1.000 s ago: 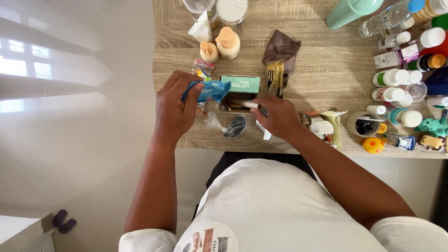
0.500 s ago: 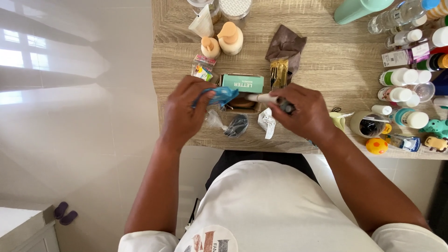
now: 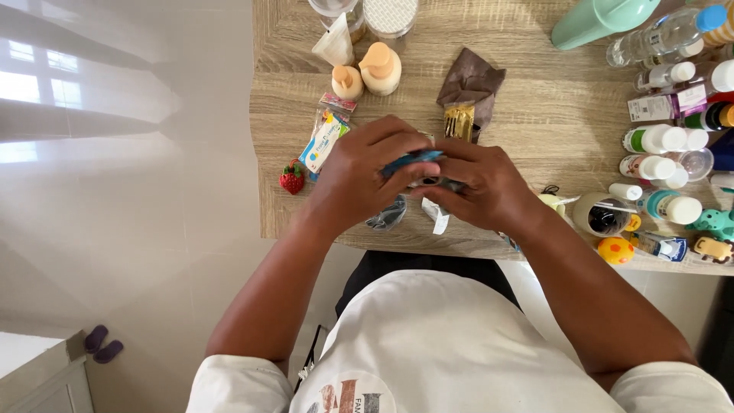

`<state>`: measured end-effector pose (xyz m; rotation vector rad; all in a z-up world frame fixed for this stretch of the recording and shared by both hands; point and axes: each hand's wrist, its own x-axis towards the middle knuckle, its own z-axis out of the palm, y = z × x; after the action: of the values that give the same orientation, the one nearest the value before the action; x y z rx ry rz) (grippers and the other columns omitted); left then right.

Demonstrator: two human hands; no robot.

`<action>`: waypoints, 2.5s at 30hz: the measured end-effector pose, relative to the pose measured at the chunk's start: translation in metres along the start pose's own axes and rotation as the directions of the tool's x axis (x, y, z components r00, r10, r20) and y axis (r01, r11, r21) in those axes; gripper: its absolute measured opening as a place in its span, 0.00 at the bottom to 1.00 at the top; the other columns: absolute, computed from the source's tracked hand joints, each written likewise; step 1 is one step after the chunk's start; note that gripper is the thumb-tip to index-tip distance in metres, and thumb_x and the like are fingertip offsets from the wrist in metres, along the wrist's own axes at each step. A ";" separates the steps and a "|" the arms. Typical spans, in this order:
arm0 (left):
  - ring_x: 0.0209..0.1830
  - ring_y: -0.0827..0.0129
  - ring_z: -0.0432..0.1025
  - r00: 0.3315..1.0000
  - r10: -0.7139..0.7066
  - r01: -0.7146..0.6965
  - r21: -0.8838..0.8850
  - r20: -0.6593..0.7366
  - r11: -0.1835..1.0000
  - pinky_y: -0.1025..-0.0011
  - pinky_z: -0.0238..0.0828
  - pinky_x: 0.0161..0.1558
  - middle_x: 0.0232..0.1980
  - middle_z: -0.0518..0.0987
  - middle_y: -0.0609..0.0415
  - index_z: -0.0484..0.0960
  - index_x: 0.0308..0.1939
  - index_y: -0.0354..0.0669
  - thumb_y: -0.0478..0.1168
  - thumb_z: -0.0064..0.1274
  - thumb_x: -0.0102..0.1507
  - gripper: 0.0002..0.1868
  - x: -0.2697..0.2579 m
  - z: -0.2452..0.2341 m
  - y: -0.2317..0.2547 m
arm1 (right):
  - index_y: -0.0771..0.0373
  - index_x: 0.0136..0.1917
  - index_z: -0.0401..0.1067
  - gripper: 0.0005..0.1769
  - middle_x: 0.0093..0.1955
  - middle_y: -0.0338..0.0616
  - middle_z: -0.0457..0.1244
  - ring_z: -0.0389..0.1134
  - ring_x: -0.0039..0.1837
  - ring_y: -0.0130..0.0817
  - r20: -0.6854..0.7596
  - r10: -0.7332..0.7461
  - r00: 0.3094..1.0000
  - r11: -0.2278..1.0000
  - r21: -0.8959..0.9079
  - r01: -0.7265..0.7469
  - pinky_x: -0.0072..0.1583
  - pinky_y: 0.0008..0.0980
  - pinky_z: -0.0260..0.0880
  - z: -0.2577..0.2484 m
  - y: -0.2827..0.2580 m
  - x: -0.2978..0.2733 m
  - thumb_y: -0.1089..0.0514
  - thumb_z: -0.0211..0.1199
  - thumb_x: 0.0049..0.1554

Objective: The person organizes various small items on a cluttered table, including a strawberry toy, a small box, and a cloth. They move items around, open a box, and wipe the table surface with a cloth.

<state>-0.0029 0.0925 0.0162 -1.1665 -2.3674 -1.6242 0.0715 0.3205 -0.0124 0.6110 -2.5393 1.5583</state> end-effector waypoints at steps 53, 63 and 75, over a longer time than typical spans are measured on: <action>0.75 0.41 0.76 0.717 -0.509 0.090 0.660 0.477 0.746 0.56 0.88 0.52 0.77 0.78 0.39 0.77 0.81 0.33 0.35 0.54 0.75 0.29 -0.107 0.091 -0.041 | 0.69 0.60 0.86 0.10 0.56 0.64 0.74 0.78 0.51 0.68 -0.266 0.171 0.949 0.969 -0.131 -0.212 0.48 0.57 0.81 -0.017 0.064 -0.051 0.65 0.83 0.68; 0.73 0.52 0.77 0.849 -0.413 0.036 0.743 0.330 0.668 0.63 0.89 0.51 0.75 0.78 0.44 0.81 0.77 0.35 0.44 0.72 0.68 0.35 -0.115 0.102 -0.049 | 0.71 0.58 0.86 0.09 0.56 0.65 0.73 0.78 0.51 0.66 -0.322 0.173 0.931 0.974 -0.087 -0.211 0.47 0.52 0.81 -0.027 0.066 -0.068 0.67 0.84 0.67; 0.69 0.42 0.79 0.835 -0.465 0.177 0.658 0.293 0.732 0.49 0.84 0.60 0.83 0.67 0.33 0.71 0.81 0.21 0.45 0.70 0.69 0.43 -0.136 0.131 -0.073 | 0.68 0.60 0.84 0.11 0.48 0.48 0.71 0.61 0.42 0.31 -0.425 0.119 0.897 0.991 -0.001 -0.132 0.46 0.35 0.59 -0.052 0.027 -0.067 0.59 0.80 0.70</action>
<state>0.0983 0.1125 -0.1579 -1.0790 -3.1773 -0.5058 0.1158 0.3954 -0.0301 0.0831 -2.2973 1.4896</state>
